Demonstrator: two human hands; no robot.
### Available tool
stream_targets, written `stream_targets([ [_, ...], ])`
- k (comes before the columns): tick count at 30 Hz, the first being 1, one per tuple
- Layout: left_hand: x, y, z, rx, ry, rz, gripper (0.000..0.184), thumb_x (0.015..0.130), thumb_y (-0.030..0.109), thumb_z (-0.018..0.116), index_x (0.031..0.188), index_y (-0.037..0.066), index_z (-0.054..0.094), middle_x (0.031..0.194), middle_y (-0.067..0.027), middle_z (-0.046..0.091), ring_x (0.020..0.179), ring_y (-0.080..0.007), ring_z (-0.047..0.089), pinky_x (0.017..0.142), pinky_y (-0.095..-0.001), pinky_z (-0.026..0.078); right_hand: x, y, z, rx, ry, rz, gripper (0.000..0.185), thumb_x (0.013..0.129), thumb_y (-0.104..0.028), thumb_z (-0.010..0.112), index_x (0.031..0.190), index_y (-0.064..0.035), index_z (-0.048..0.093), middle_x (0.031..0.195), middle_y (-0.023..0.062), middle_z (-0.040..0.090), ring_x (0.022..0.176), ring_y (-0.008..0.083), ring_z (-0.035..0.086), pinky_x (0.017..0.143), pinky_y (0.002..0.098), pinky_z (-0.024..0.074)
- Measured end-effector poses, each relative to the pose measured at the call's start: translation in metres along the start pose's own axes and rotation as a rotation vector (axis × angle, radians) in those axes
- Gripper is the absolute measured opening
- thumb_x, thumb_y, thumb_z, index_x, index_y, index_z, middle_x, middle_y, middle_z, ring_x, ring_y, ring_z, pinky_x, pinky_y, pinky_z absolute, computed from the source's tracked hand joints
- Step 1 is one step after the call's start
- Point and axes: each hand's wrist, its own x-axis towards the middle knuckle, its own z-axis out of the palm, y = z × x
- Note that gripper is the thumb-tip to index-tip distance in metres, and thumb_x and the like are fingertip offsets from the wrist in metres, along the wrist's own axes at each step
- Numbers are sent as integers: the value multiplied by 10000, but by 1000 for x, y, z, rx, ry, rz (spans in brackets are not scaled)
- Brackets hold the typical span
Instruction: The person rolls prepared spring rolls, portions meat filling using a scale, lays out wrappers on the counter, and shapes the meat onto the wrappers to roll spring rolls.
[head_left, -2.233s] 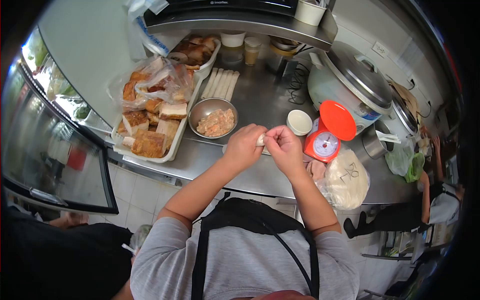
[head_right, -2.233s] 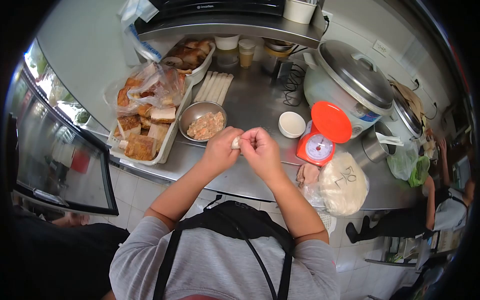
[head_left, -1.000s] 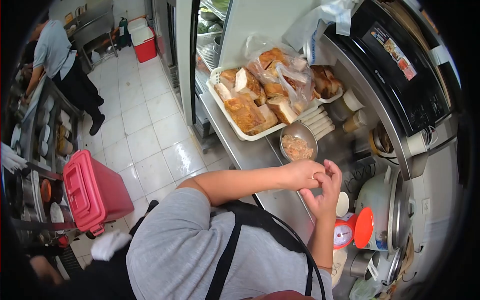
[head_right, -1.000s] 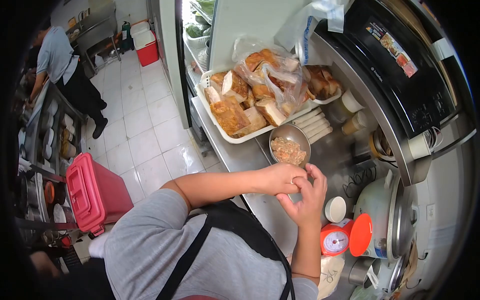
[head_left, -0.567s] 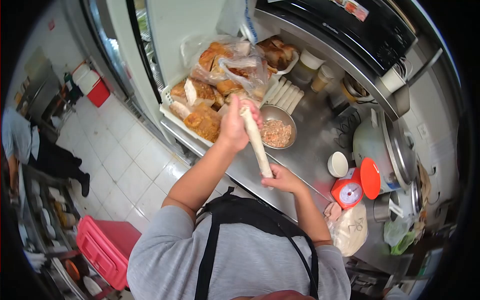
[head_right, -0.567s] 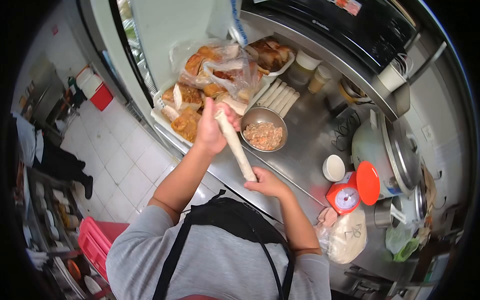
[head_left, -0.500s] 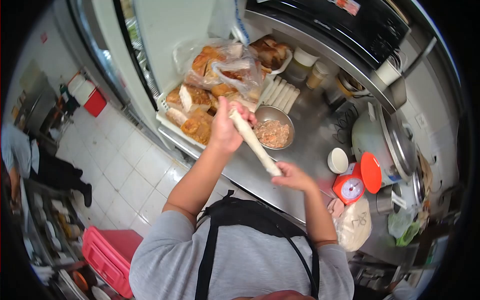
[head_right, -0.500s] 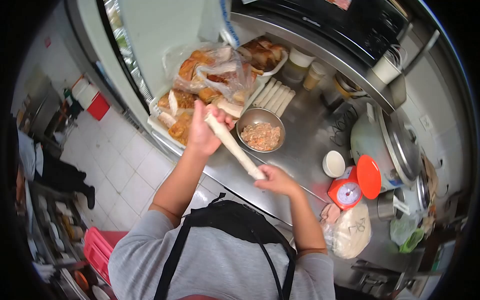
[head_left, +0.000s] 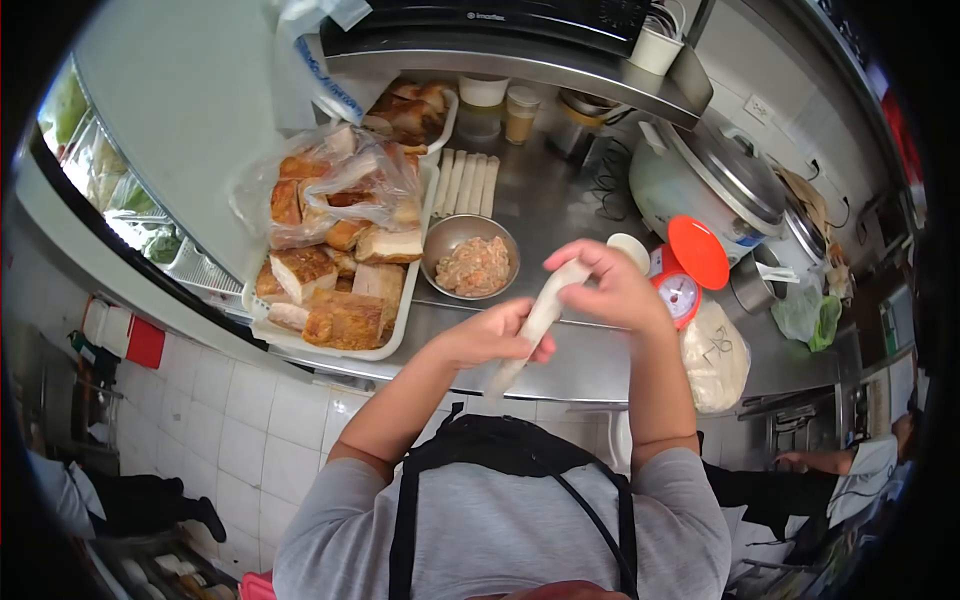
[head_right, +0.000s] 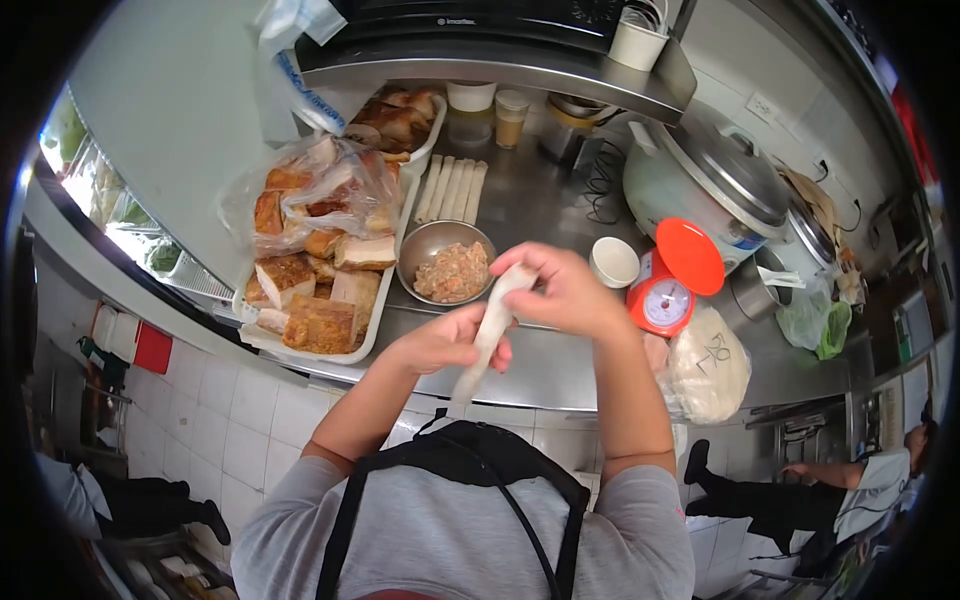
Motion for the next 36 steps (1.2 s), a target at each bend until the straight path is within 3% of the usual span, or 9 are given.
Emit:
stream_targets([
  [2,18,4,11,121,160,-7,389,787,143,620,1109,39,428,938,-83,546,782,-143,582,715,-283,490,-9,-2,18,-109,48,-3,298,725,-36,607,1017,-18,547,901,37,549,774,76,522,701,235,435],
  [4,25,2,17,165,293,27,280,782,75,593,1028,42,462,890,-49,535,721,-112,571,655,-256,493,-19,7,34,-121,263,-95,319,715,-12,601,1029,-28,549,874,65,549,732,114,539,655,254,451],
  [7,28,-4,28,151,454,130,188,771,5,565,938,36,484,790,-19,521,671,-90,543,573,-237,475,-40,31,37,-318,421,-332,341,713,25,572,1047,-40,550,868,93,531,713,169,545,626,276,458],
  [12,43,-11,35,325,455,194,152,787,-17,536,914,39,472,784,-20,513,687,-83,529,583,-242,482,-53,48,41,-452,462,-448,415,682,93,512,1073,-42,547,925,129,502,750,240,542,639,305,462],
  [21,49,-18,38,639,412,159,59,782,11,551,803,45,507,722,-2,528,651,-65,506,553,-226,420,-56,50,25,-572,421,-517,400,632,66,552,1014,-49,572,900,126,499,776,287,525,684,360,439],
  [27,43,-9,44,687,368,1,82,775,55,575,852,42,549,702,-7,558,647,-66,518,571,-227,426,-52,46,2,-570,182,-487,280,653,4,592,916,-92,599,816,76,525,741,271,530,656,366,432],
  [30,40,0,47,707,286,-34,120,772,71,584,889,45,573,719,-4,568,655,-67,523,584,-228,431,-47,24,0,-454,119,-342,243,662,22,612,885,-74,618,801,79,543,760,237,548,617,336,441],
  [33,37,2,47,752,259,-27,140,758,74,595,894,42,581,731,-13,572,676,-79,528,602,-245,435,-42,26,-8,-522,-53,-351,182,675,-11,635,848,-61,613,790,84,548,759,243,560,621,326,449],
  [36,36,-3,50,912,409,27,140,734,62,599,868,31,573,733,-59,570,686,-140,541,616,-275,436,-46,37,4,-615,149,-524,156,674,-18,641,820,-44,593,805,91,560,736,256,567,636,318,462],
])
